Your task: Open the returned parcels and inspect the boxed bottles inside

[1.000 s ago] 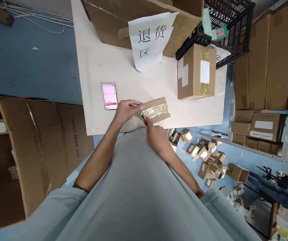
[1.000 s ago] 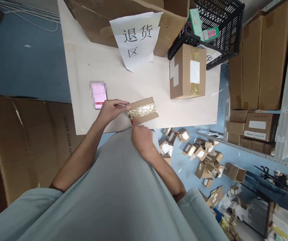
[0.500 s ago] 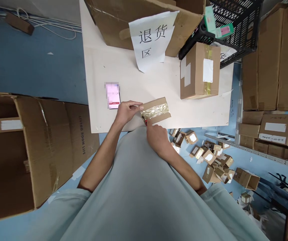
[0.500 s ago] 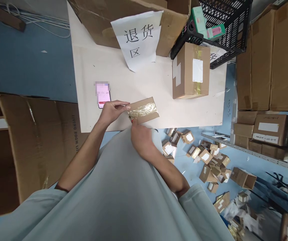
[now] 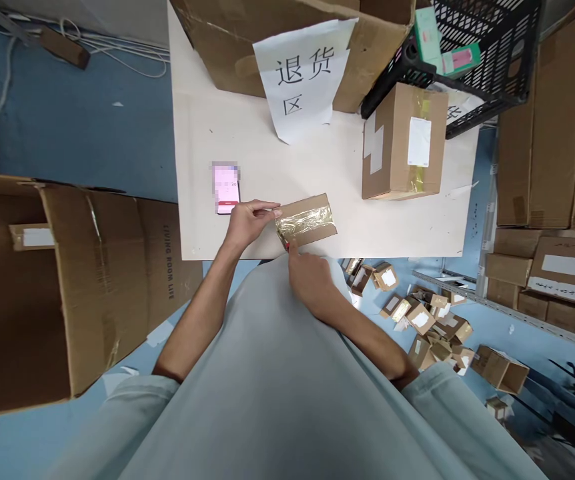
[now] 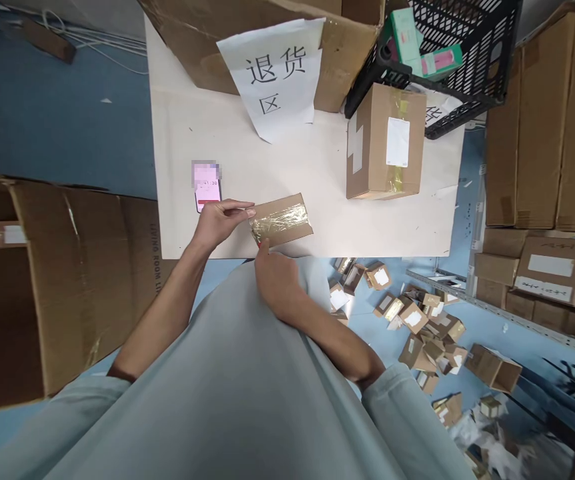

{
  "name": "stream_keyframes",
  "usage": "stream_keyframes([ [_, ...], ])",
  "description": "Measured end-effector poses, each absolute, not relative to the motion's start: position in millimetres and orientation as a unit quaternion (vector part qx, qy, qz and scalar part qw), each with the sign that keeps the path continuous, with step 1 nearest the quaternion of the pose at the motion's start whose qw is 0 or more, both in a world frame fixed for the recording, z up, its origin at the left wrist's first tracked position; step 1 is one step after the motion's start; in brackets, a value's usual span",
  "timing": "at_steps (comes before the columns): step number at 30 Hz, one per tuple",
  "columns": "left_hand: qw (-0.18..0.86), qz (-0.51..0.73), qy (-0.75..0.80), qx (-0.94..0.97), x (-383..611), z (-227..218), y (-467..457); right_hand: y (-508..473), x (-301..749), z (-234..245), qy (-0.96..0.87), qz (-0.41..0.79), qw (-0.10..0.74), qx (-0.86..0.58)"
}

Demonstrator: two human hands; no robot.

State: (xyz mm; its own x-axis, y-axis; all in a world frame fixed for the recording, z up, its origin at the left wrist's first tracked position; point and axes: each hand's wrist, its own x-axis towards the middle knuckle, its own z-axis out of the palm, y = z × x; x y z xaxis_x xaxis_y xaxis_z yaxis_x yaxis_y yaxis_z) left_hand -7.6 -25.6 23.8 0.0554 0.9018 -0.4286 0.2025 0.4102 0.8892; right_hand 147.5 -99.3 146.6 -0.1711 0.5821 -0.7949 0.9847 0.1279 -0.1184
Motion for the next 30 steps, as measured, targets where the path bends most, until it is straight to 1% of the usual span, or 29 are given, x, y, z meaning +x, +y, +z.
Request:
stream_keyframes([
  [3, 0.568, 0.309, 0.617, 0.448, -7, 22, -25, -96, 148, 140, 0.701, -0.343, 0.282, 0.558],
  [8, 0.564, 0.31, 0.62, 0.449, -7, 22, -24, -100, 162, 147, 0.691, -0.355, 0.29, 0.559],
  [12, 0.567, 0.309, 0.618, 0.448, -7, 22, -24, -101, 173, 153, 0.687, -0.346, 0.246, 0.59],
  [20, 0.573, 0.317, 0.608, 0.449, -8, 19, -24, -86, 165, 134, 0.671, -0.363, 0.197, 0.616],
  [25, 0.575, 0.311, 0.61, 0.447, -8, 21, -24, -90, 148, 132, 0.666, -0.34, 0.223, 0.625],
  [30, 0.58, 0.308, 0.607, 0.448, -11, 22, -23, -96, 145, 145, 0.671, -0.331, 0.245, 0.616],
])
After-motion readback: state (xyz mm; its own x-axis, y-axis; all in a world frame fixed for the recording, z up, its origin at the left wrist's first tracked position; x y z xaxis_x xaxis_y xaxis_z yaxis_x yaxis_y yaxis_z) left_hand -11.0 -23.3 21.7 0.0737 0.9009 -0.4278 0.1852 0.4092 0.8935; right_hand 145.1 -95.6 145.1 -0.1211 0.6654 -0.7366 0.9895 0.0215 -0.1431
